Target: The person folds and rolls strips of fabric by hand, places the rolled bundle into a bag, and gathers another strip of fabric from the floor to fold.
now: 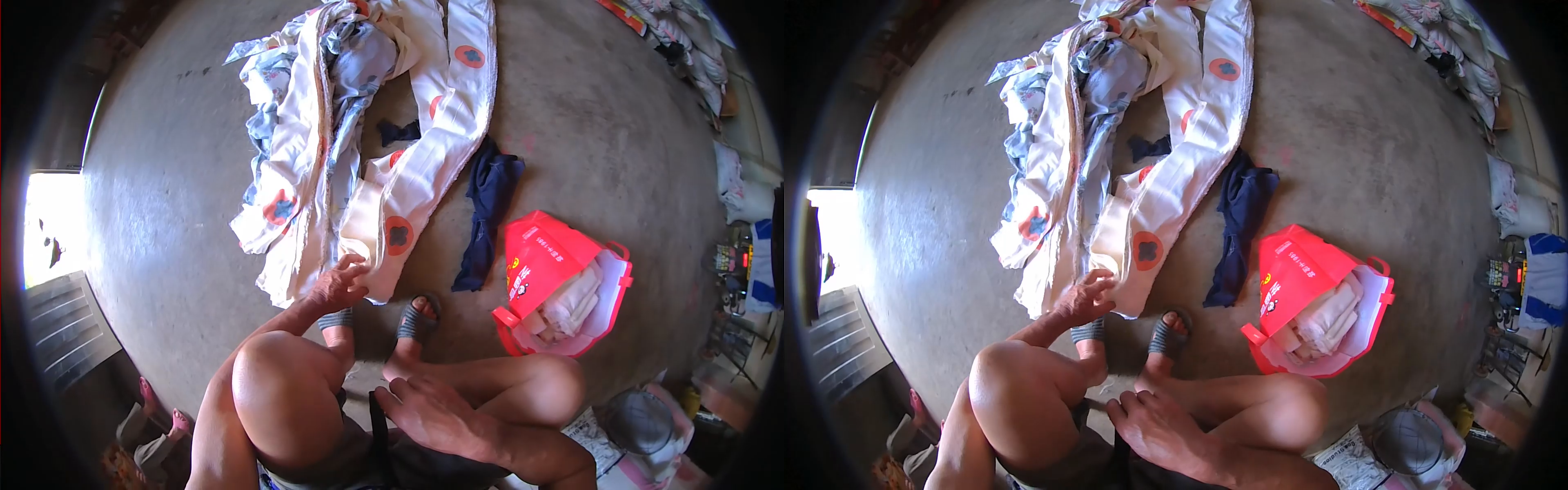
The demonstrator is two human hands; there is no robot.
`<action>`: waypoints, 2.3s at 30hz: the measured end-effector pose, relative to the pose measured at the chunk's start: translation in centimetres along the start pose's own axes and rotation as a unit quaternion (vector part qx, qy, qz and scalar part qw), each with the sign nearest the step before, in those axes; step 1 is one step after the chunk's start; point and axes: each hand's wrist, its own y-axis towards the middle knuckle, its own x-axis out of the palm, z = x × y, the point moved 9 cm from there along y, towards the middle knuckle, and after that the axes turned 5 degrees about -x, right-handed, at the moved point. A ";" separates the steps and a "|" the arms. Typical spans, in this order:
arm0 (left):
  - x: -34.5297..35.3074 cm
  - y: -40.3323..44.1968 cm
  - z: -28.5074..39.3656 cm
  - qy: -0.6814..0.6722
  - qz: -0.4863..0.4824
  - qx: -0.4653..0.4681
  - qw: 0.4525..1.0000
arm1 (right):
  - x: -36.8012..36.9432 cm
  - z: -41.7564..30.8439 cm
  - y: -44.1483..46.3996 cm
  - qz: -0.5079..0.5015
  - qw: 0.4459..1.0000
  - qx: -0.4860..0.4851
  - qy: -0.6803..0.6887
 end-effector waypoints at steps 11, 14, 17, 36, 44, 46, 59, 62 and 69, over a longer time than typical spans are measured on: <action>-0.2 -0.3 3.1 0.262 0.105 0.197 0.939 | 0.4 -0.7 -0.8 0.042 0.996 -0.056 -0.059; -1.3 -1.5 7.4 0.257 0.128 0.289 0.913 | 1.5 -0.3 -1.6 0.057 0.994 -0.061 -0.064; -2.7 -2.1 9.0 0.192 0.112 0.310 0.924 | 1.9 -0.2 -1.8 0.046 0.996 -0.049 -0.055; -12.1 0.1 14.0 0.111 0.092 0.242 0.959 | -5.3 7.6 -1.9 0.259 0.952 0.162 0.018; -13.1 -2.6 26.5 -0.444 -0.072 -0.098 0.888 | -8.8 12.3 -2.4 0.429 0.826 0.071 0.358; -13.3 -1.8 27.4 -0.357 -0.058 0.023 0.932 | -8.5 11.6 -2.1 0.388 0.798 0.071 0.455; 0.2 -12.8 19.3 -0.595 -0.137 -0.033 0.791 | -7.0 13.1 -1.8 0.391 0.720 0.047 0.571; 5.2 -16.7 20.4 -0.621 -0.152 -0.091 0.763 | -6.2 13.3 -1.4 0.393 0.706 0.032 0.588; 3.6 -21.2 18.2 -0.594 0.010 -0.118 0.795 | -5.8 8.4 -1.9 0.308 0.711 0.053 0.630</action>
